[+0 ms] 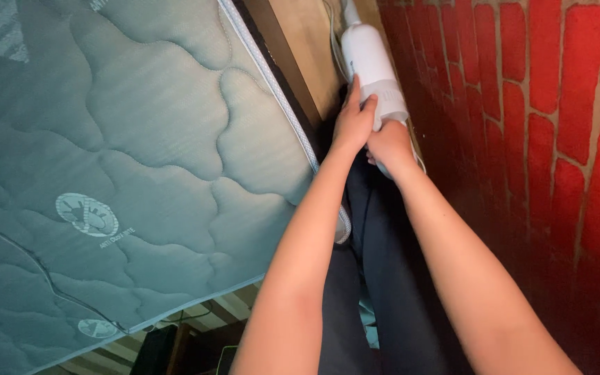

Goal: Cleaning a mattress using a handheld vacuum cleaner.

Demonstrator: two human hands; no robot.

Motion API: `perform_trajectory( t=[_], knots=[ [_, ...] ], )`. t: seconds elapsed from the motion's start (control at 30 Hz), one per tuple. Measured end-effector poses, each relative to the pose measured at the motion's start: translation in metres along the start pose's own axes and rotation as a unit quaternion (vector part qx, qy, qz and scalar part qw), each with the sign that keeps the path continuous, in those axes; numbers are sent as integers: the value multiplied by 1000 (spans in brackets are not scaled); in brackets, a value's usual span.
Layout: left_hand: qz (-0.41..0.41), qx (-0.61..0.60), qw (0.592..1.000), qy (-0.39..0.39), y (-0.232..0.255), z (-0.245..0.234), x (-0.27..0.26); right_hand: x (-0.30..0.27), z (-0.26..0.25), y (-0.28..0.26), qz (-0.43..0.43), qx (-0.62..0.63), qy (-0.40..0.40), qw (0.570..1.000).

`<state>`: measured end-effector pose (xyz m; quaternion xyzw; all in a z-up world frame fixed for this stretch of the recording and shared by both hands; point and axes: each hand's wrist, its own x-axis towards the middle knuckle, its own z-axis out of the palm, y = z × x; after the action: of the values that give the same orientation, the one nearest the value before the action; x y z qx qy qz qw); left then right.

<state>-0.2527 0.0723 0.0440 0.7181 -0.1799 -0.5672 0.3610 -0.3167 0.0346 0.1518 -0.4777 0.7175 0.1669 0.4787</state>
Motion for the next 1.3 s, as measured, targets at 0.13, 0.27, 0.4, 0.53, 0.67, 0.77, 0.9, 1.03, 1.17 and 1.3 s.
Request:
perform_trajectory(
  t=[0.13, 0.27, 0.4, 0.53, 0.67, 0.77, 0.9, 1.03, 1.17, 1.3],
  knots=[
    [-55, 21, 997, -39, 9, 12, 5, 9, -6, 16, 9, 18, 12, 1000],
    [5, 9, 1000, -15, -5, 25, -6, -2, -10, 34, -13, 15, 17, 1000],
    [40, -22, 997, 68, 8, 22, -47, -22, -8, 63, -164, -113, 92, 976],
    [3, -53, 992, 116, 29, 6, -98, -77, -28, 19, -115, -137, 60, 982],
    [-53, -86, 985, 140, 3, 4, -122, -94, -27, 15, -67, -308, 8, 949],
    [-64, -80, 988, 117, -38, 8, -121, -97, -14, 33, -73, -361, -20, 929],
    [-121, -22, 992, 36, -49, 0, -130, -100, 7, 66, -36, -324, -31, 945],
    [-77, 15, 997, 13, -102, 22, -126, -86, 26, 125, -26, -271, -30, 962],
    [-99, 42, 994, -26, -123, 42, -141, -88, 36, 166, -16, -228, -13, 973],
    [-102, 67, 991, -59, -112, 59, -164, -91, 32, 188, 8, -185, 1, 983]
  ],
)
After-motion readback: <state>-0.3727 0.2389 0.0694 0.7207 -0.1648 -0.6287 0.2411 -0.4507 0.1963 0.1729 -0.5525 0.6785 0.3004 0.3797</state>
